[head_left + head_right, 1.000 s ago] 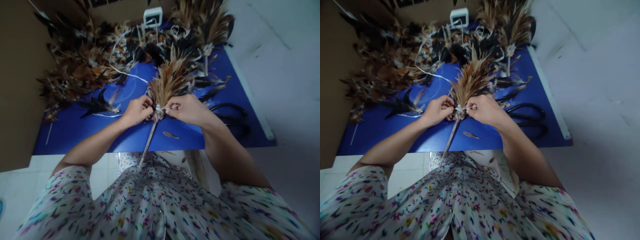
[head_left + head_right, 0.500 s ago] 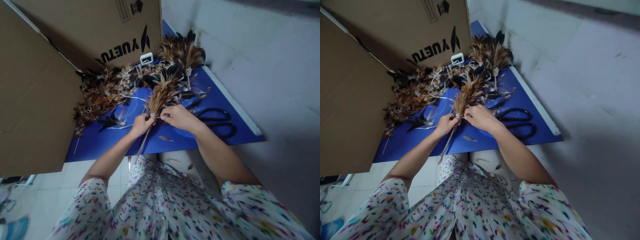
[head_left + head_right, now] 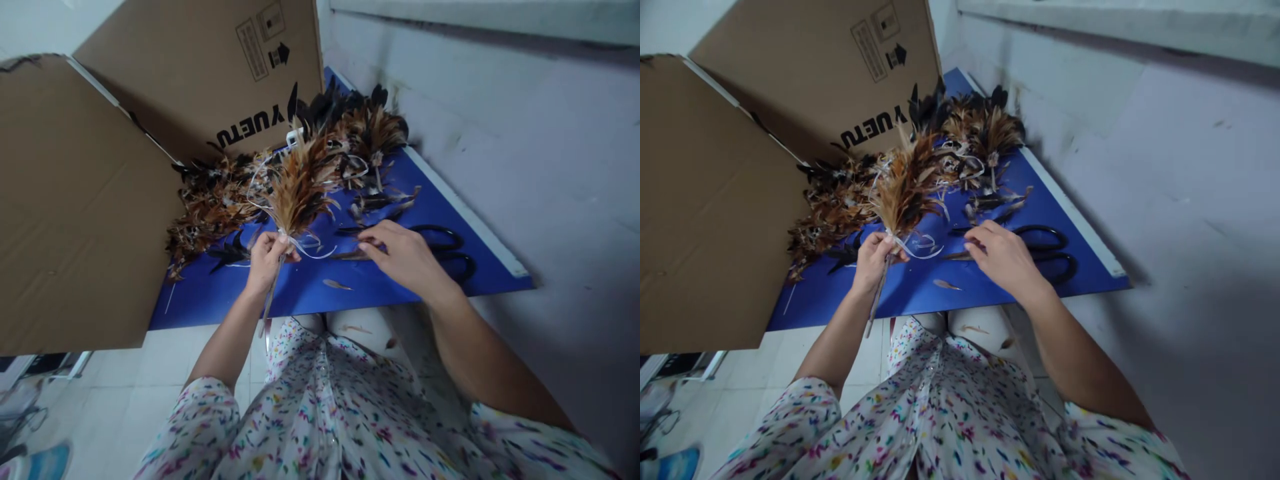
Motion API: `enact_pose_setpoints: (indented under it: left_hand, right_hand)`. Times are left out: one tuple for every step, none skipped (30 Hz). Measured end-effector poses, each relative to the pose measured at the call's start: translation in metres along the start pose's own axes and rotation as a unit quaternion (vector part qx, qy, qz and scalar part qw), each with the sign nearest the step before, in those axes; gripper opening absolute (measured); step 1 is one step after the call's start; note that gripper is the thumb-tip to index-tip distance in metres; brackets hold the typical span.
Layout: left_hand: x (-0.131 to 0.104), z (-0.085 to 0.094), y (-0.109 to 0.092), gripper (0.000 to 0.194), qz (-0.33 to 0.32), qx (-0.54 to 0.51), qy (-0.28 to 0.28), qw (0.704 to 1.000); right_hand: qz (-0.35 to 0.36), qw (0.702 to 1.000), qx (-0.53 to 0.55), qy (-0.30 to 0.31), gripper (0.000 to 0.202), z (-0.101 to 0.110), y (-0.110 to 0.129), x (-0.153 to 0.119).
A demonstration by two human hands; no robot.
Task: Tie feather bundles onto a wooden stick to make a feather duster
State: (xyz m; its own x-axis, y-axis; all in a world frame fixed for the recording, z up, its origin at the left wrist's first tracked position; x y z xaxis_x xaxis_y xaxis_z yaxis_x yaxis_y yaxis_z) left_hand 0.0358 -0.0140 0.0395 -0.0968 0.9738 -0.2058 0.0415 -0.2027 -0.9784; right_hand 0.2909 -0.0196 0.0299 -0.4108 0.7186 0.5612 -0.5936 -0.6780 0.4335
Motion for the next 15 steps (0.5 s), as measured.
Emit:
enact_pose_setpoints:
  left_hand:
    - [-0.001,0.003,-0.004,0.050,-0.011,-0.011,-0.004,1.000]
    - [-0.002,0.006,-0.007,0.050,-0.026,-0.021,-0.010,0.999]
    - [-0.002,0.010,-0.011,0.051,-0.043,-0.030,-0.018,0.998]
    - [-0.001,0.014,-0.015,0.051,-0.061,-0.039,-0.027,0.997]
    - [0.000,0.017,-0.018,0.051,-0.077,-0.047,-0.037,0.995]
    - [0.001,0.021,-0.022,0.052,-0.091,-0.056,-0.047,0.993]
    - [0.002,0.024,-0.025,0.053,-0.101,-0.067,-0.055,0.991]
    - [0.003,0.026,-0.027,0.054,-0.108,-0.079,-0.058,0.989]
    - [0.005,0.027,-0.029,0.056,-0.110,-0.092,-0.056,0.988]
    - [0.006,0.028,-0.030,0.058,-0.109,-0.106,-0.049,0.987]
    - [0.008,0.029,-0.031,0.060,-0.106,-0.120,-0.041,0.986]
    - [0.011,0.029,-0.032,0.062,-0.101,-0.135,-0.033,0.985]
    - [0.013,0.030,-0.031,0.064,-0.096,-0.150,-0.028,0.984]
    - [0.016,0.031,-0.031,0.065,-0.090,-0.163,-0.025,0.982]
    - [0.019,0.032,-0.031,0.067,-0.085,-0.176,-0.026,0.980]
  right_hand:
    - [0.004,0.999,-0.049,0.010,0.020,0.002,-0.004,-0.006]
    - [0.009,0.994,-0.103,0.024,0.021,0.004,-0.009,-0.013]
    - [0.009,0.988,-0.151,0.039,0.023,0.005,-0.014,-0.019]
    - [0.003,0.981,-0.189,0.051,0.025,0.006,-0.020,-0.025]
    - [-0.005,0.975,-0.212,0.060,0.026,0.008,-0.025,-0.031]
    - [-0.009,0.973,-0.220,0.066,0.027,0.009,-0.029,-0.035]
    - [-0.010,0.974,-0.217,0.069,0.028,0.009,-0.033,-0.038]
    - [-0.006,0.975,-0.208,0.071,0.028,0.009,-0.036,-0.041]
    - [0.000,0.978,-0.198,0.072,0.028,0.010,-0.038,-0.043]
    - [0.006,0.979,-0.191,0.074,0.028,0.010,-0.040,-0.045]
    - [0.009,0.979,-0.189,0.077,0.029,0.011,-0.041,-0.047]
    - [0.010,0.978,-0.193,0.082,0.028,0.011,-0.043,-0.049]
    - [0.011,0.977,-0.196,0.088,0.028,0.013,-0.044,-0.051]
    - [0.013,0.975,-0.198,0.095,0.029,0.014,-0.046,-0.053]
    - [0.016,0.975,-0.198,0.103,0.030,0.015,-0.047,-0.055]
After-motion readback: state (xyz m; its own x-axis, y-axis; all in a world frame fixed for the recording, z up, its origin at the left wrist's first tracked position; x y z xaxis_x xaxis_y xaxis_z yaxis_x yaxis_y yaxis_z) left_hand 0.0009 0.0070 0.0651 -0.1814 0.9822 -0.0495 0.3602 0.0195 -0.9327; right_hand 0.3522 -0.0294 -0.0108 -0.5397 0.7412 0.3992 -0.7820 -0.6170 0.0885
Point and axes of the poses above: each hand's wrist, its own x-axis towards the middle knuckle, its own z-axis out of the back of the hand, y = z × x, the point moved 4 cm from there along x, towards the middle knuckle, and after that the axes turned 15 degrees about z, right-handed, at the moved point
